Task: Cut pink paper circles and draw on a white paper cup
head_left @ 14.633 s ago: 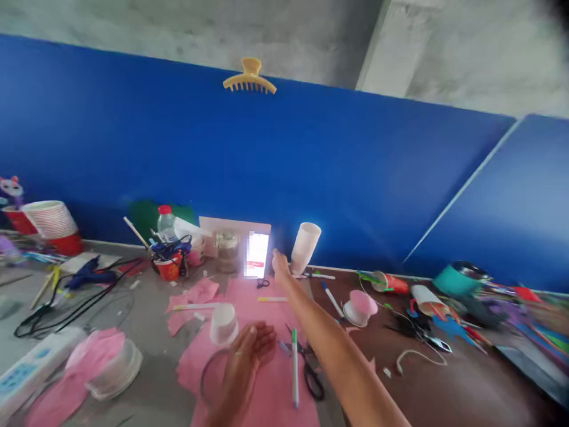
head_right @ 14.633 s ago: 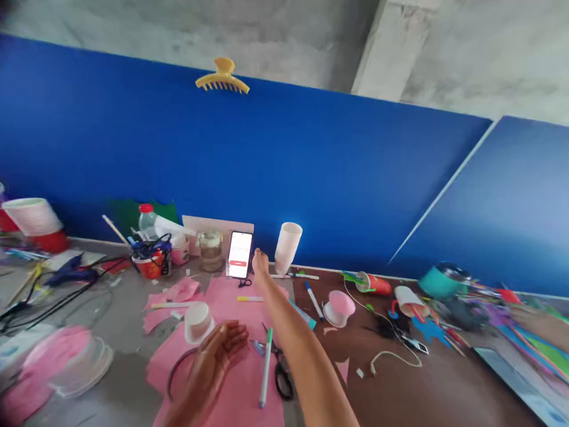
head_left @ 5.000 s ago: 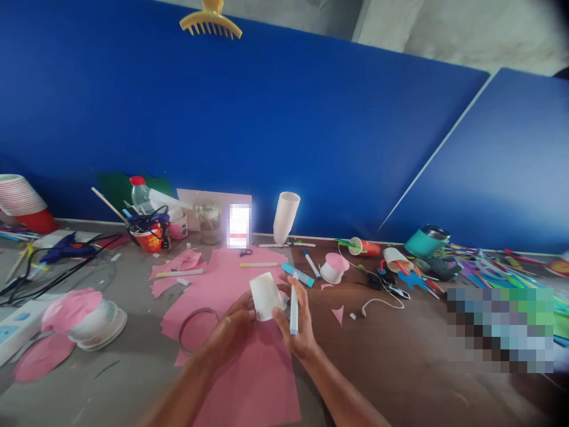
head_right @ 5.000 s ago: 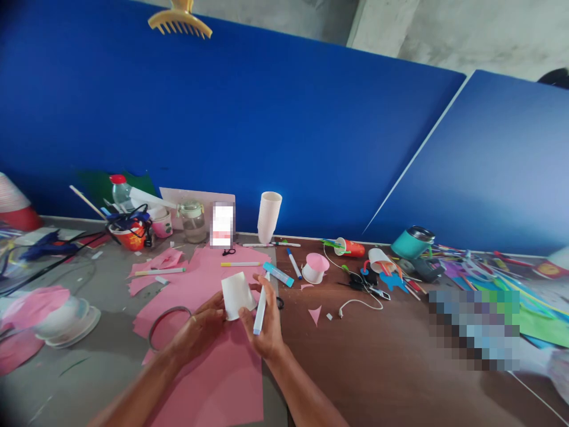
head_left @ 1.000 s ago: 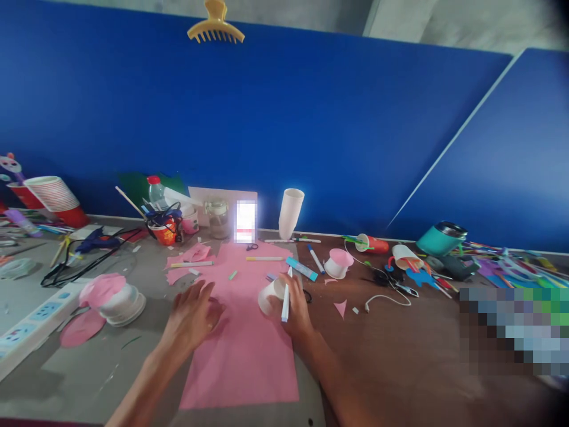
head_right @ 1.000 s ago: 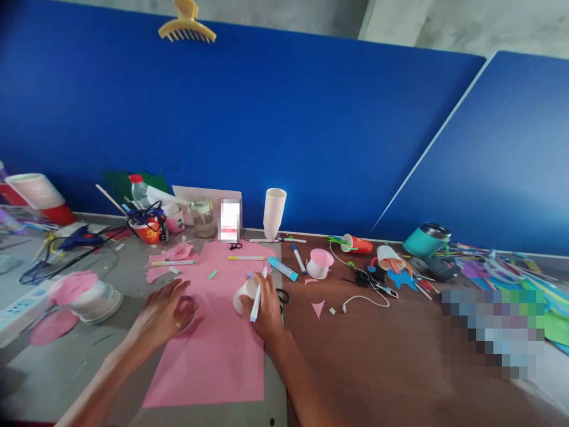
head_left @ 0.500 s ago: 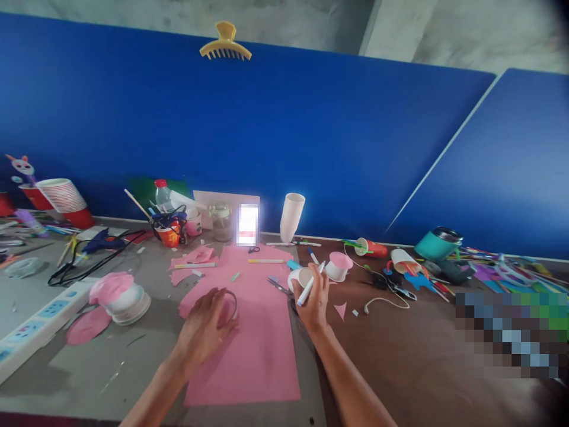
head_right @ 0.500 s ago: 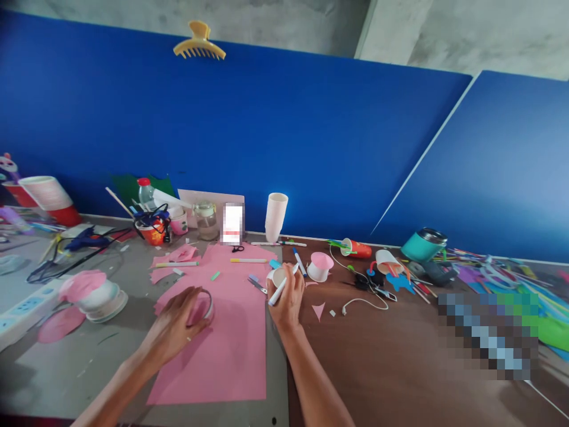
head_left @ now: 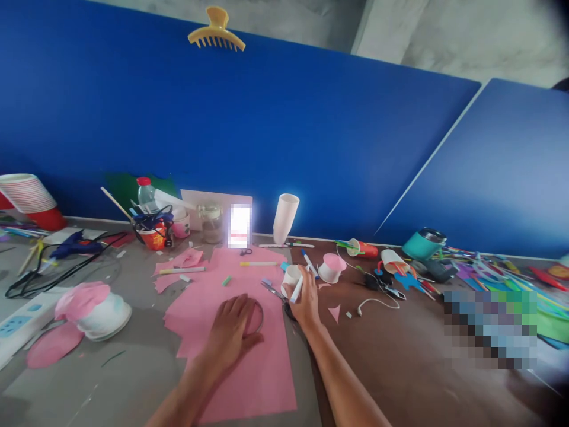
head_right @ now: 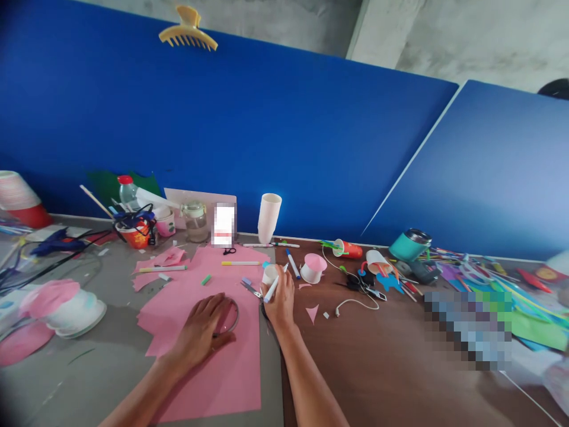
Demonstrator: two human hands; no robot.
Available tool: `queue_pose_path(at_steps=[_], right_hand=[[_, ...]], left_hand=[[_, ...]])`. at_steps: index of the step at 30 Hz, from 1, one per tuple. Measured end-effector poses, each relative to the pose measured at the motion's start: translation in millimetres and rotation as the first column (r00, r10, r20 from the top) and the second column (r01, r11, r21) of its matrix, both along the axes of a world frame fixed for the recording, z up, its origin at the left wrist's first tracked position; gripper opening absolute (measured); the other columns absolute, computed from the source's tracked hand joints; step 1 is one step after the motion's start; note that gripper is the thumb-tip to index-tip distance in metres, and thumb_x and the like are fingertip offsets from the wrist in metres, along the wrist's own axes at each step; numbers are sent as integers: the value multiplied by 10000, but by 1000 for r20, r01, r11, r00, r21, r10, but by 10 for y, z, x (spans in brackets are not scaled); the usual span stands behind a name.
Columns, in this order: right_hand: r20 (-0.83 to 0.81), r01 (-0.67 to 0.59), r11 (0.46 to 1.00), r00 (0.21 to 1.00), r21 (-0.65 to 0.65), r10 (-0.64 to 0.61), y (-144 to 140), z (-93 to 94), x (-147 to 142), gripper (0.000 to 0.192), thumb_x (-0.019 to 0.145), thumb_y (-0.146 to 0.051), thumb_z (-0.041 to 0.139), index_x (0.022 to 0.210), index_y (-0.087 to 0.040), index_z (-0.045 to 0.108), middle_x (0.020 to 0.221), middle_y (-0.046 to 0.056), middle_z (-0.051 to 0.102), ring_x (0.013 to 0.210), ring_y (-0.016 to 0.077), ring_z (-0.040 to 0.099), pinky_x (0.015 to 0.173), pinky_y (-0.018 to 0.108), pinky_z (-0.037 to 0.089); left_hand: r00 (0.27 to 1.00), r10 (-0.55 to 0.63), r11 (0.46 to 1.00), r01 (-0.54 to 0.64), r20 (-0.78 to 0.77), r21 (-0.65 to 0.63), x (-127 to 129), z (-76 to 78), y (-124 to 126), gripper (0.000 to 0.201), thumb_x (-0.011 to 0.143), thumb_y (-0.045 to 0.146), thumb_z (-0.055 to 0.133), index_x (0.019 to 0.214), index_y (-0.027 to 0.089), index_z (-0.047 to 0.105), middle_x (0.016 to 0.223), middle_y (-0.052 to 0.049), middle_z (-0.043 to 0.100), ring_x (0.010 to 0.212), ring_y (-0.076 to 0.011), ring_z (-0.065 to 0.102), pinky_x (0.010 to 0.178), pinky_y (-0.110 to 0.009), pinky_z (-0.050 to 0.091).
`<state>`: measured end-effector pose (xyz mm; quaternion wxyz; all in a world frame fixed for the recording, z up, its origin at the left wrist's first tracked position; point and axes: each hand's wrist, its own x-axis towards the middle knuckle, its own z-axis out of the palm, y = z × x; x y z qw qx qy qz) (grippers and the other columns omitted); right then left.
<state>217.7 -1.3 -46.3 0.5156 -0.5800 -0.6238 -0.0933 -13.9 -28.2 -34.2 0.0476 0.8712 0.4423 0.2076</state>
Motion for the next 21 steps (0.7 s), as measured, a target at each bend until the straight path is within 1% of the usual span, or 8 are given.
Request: queue_pose_path(at_steps=[4,7,10,13,15,18,20,21], right_hand=[[-19,-7,999,1000,35,8,-22,62,0,421,957,-362,507,1317,-147,476,1135,190,622,1050,327,611,873,554,541],[-9,-32,995,999,99,33,-88,152,-50,456,945,-365,543,1334,-146,457,1183,198,616,1099,334,603,902,555,537],[14,-142,982,990,123,142,-189,210,-187,480,937,-356,557,1361,-167,432,1214,181,618,1122,319,610,914,530,546],[41,-265,956,964,122,262,-315,228,-384,486,943,-328,549,1384,-186,403,1212,158,633,1134,303,624,918,504,558],[87,-342,936,938,78,335,-407,243,-506,520,934,-325,569,1402,-192,385,1230,155,631,1160,302,618,927,497,564],[134,-455,890,883,4,451,-520,279,-617,569,919,-392,589,1416,-211,380,1284,154,611,1191,310,603,952,511,559],[126,-471,882,875,-11,468,-548,290,-626,594,918,-426,587,1437,-242,366,1333,142,593,1247,319,566,1008,532,526],[113,-447,894,889,-1,444,-542,287,-611,597,923,-423,582,1449,-255,357,1346,136,591,1269,324,550,1033,544,505]], left_hand=[[998,-2,1000,0,56,28,-30,-77,14,605,802,492,684,1314,193,563,1416,-191,545,1310,-376,494,1090,-584,376],[989,-23,998,14,148,57,-52,-59,30,695,829,467,650,1424,184,430,1483,-204,469,1399,-365,401,1129,-580,337],[968,-46,996,25,248,90,-65,-38,41,821,836,423,642,1514,190,240,1521,-208,414,1451,-344,327,1150,-555,326],[956,-57,995,29,289,99,-36,-44,31,876,829,414,651,1529,193,174,1499,-219,437,1442,-360,343,1152,-570,317],[948,-52,995,22,313,99,7,-37,13,831,831,386,643,1510,176,213,1456,-222,483,1419,-373,377,1153,-595,297],[923,-27,997,-3,384,77,71,35,-8,577,843,300,581,1382,183,413,1338,-185,586,1324,-358,493,1138,-608,312],[890,18,999,-33,456,24,83,109,-2,411,838,296,563,1237,205,528,1226,-147,643,1197,-323,588,1082,-568,401],[863,71,997,-71,500,-20,74,142,11,366,830,324,575,1180,215,553,1167,-128,661,1121,-306,622,1024,-540,461]])
